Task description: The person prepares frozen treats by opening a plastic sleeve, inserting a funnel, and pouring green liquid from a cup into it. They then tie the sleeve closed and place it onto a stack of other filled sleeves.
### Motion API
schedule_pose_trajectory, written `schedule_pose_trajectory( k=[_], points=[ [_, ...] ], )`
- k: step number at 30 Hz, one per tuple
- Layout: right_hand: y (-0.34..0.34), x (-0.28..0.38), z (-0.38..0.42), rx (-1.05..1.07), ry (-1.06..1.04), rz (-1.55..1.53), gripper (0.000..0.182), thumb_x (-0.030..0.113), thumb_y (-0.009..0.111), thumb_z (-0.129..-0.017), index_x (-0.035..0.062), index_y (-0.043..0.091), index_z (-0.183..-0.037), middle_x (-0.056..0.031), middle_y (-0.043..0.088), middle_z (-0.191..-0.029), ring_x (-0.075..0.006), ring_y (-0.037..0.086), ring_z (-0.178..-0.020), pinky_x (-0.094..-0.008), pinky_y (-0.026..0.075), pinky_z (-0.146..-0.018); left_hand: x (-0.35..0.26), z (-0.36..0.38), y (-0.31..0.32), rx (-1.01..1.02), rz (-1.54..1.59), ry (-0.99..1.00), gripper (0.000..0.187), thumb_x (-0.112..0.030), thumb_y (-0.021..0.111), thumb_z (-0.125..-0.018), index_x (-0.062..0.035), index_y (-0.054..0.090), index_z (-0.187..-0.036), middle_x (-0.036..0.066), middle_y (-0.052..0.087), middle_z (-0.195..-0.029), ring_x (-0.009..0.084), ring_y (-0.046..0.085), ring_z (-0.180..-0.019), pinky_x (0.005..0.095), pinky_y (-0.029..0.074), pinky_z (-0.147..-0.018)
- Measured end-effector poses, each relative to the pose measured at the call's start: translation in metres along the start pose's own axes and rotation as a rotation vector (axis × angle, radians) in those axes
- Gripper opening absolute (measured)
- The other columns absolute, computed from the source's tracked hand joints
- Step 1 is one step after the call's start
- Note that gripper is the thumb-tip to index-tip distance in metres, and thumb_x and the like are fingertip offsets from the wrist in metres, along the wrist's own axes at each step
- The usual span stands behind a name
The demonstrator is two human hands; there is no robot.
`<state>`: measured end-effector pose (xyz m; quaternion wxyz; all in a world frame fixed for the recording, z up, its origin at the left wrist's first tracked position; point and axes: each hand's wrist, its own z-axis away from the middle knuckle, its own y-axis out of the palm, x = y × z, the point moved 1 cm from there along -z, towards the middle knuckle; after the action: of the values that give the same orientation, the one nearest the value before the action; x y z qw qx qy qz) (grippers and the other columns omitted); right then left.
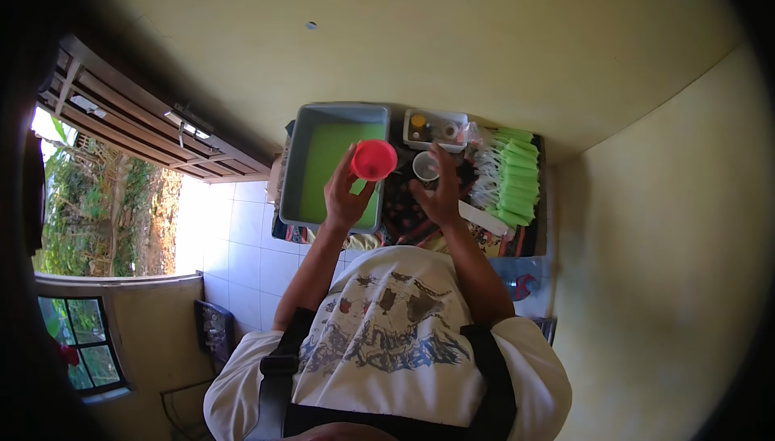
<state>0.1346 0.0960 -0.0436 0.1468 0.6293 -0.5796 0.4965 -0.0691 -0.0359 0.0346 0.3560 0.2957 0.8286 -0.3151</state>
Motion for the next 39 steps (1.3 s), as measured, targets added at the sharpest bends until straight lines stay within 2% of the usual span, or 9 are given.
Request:
schedule_pose_trajectory(
  k=[4,10,14,17,22,28,31,32,39],
  points=[
    [-0.025,0.116,-0.050,0.104,-0.073,-0.102,0.114,0.032,0.095,-0.079,0.0048,0.032,-0.169,-0.0257,0.059,-0.149,-0.0388,0.061,-0.138,-0.0447,0.054,-0.111,-0.001,0.001,0.017,0.110,0.025,-0.027,0.095,0.009,0.083,-0.085,-0.0023,0.035,-0.167,0.026,0.062,-0.150,0.0329,0.071,-0.126,0.0411,0.064,-0.102],
    [-0.030,0.101,-0.063,-0.090,-0.028,-0.176,0.104,0.022,0.090,-0.084,0.0041,0.033,-0.169,-0.0198,0.058,-0.142,-0.0307,0.068,-0.123,-0.0419,0.059,-0.102,0.015,0.007,0.059,0.049,0.227,-0.137,0.102,0.009,0.079,-0.091,-0.0088,0.021,-0.173,0.022,0.068,-0.144,0.0244,0.079,-0.107,0.0374,0.066,-0.092],
    [-0.041,0.043,-0.056,-0.232,0.021,-0.251,0.103,0.018,0.087,-0.080,0.0017,0.034,-0.167,-0.0224,0.055,-0.144,-0.0327,0.060,-0.132,-0.0444,0.057,-0.105,0.017,0.016,0.072,0.046,0.233,-0.200,0.098,0.009,0.078,-0.093,-0.0104,0.024,-0.173,0.019,0.070,-0.141,0.0209,0.080,-0.103,0.0353,0.067,-0.087],
    [-0.030,-0.032,-0.035,-0.062,-0.055,0.226,0.101,0.012,0.084,-0.077,0.0010,0.036,-0.165,-0.0245,0.054,-0.144,-0.0391,0.059,-0.133,-0.0482,0.050,-0.112,0.014,0.020,0.074,0.036,0.240,-0.194,0.095,0.008,0.078,-0.092,-0.0096,0.028,-0.171,0.018,0.072,-0.138,0.0212,0.080,-0.103,0.0349,0.067,-0.087],
    [0.007,-0.095,0.003,0.100,0.018,0.250,0.104,0.010,0.085,-0.076,0.0053,0.034,-0.167,-0.0259,0.052,-0.149,-0.0454,0.051,-0.140,-0.0508,0.045,-0.118,0.008,0.019,0.074,0.037,0.200,-0.186,0.090,0.008,0.079,-0.092,-0.0082,0.035,-0.169,0.016,0.076,-0.129,0.0211,0.081,-0.100,0.0344,0.067,-0.087],
    [-0.014,-0.047,0.011,0.089,-0.080,0.179,0.076,0.016,0.087,-0.082,0.0050,0.058,-0.151,-0.0222,0.063,-0.139,-0.0406,0.064,-0.127,-0.0484,0.052,-0.110,-0.013,0.010,0.073,0.052,0.107,-0.272,0.063,0.004,0.083,-0.090,-0.0024,0.061,-0.148,0.014,0.081,-0.114,0.0185,0.080,-0.099,0.0332,0.067,-0.087],
    [-0.031,0.002,0.017,0.316,0.113,-0.138,0.057,0.012,0.088,-0.084,0.0064,0.069,-0.138,-0.0143,0.071,-0.125,-0.0336,0.073,-0.106,-0.0448,0.058,-0.091,-0.016,0.008,0.082,0.057,0.129,-0.297,0.052,0.001,0.085,-0.090,-0.0009,0.069,-0.138,0.012,0.082,-0.108,0.0169,0.080,-0.097,0.0321,0.067,-0.087],
    [-0.030,0.016,0.014,0.219,-0.038,-0.023,0.039,0.015,0.085,-0.092,0.0067,0.075,-0.128,-0.0104,0.074,-0.115,-0.0258,0.074,-0.089,-0.0382,0.059,-0.075,-0.017,0.009,0.085,0.059,0.151,-0.301,0.049,0.000,0.086,-0.090,-0.0008,0.070,-0.136,0.012,0.082,-0.106,0.0163,0.080,-0.096,0.0317,0.067,-0.087],
    [-0.040,0.041,-0.008,0.116,0.041,-0.027,0.014,0.014,0.076,-0.101,0.0038,0.082,-0.109,-0.0077,0.070,-0.099,-0.0174,0.067,-0.082,-0.0316,0.054,-0.074,-0.022,0.013,0.086,0.071,0.073,-0.147,0.038,0.003,0.071,-0.097,0.0005,0.070,-0.135,0.020,0.072,-0.134,0.0319,0.073,-0.122,0.0390,0.059,-0.101]
  ],
)
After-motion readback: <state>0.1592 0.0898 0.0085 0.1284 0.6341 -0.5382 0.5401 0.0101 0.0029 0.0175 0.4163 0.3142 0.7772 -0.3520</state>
